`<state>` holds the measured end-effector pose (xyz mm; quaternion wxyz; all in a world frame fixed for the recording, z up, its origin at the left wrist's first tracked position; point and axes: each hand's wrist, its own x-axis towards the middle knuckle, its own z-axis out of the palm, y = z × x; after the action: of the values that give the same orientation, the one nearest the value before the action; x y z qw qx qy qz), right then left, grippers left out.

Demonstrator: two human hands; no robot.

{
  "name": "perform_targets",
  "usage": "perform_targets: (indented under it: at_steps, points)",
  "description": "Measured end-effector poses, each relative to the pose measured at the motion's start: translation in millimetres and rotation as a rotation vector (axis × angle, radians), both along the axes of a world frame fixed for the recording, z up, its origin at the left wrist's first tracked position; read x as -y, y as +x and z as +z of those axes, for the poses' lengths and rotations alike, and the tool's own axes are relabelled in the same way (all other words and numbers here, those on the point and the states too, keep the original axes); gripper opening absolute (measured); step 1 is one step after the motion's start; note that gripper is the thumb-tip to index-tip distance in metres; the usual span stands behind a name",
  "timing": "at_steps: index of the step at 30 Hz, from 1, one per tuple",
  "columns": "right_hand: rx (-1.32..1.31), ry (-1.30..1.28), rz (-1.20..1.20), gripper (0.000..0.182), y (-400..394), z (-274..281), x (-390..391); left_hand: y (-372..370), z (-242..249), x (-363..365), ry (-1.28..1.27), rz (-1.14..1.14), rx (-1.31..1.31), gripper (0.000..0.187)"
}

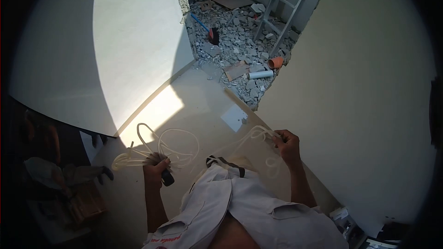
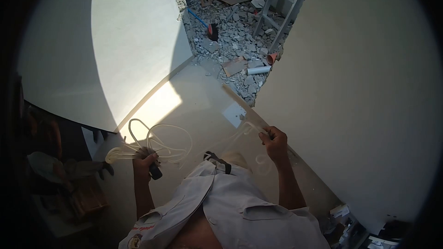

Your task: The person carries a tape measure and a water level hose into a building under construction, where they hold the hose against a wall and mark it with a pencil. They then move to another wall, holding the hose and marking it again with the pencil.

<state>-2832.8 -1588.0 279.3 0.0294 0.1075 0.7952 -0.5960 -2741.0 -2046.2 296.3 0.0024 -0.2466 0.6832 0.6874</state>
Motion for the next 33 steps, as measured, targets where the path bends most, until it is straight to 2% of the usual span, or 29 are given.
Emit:
perform_targets:
  at_steps: [1,5,10,12,14,15,21,25,28,33]
  points:
    - [0.003,-0.022,-0.036,0.021,-17,3,6,-32,3,7,-0.042,0.007,0.053,0.016]
    - [0.015,-0.061,-0.140,0.022,-89,14,32,-155,8,28,-0.085,-0.161,-0.005,0.016]
    - [0.050,-0.104,-0.139,0.021,-187,-33,55,-296,1,38,-0.106,-0.273,-0.001,0.016]
    - [0.048,-0.121,-0.140,0.021,-237,-41,62,-346,-4,39,-0.019,-0.263,-0.040,0.013]
    - [0.042,-0.145,-0.168,0.021,-280,-34,69,-395,4,41,-0.149,-0.367,-0.038,0.013]
    - [0.033,-0.150,-0.173,0.021,-306,-30,71,-417,4,34,-0.085,-0.287,-0.040,0.014]
    - [-0.028,-0.162,-0.206,0.021,-421,-20,58,-535,11,26,-0.080,-0.417,-0.035,0.017]
    - [-0.022,-0.161,-0.337,0.020,-464,-25,41,-613,0,7,-0.051,-0.508,-0.032,0.017]
    - [-0.049,-0.110,-0.449,0.019,-493,-28,37,-686,-25,5,-0.047,-0.615,-0.032,0.020]
    - [-0.043,-0.041,-0.686,0.019,-550,-38,37,-813,-30,-25,0.090,-0.703,0.008,0.019]
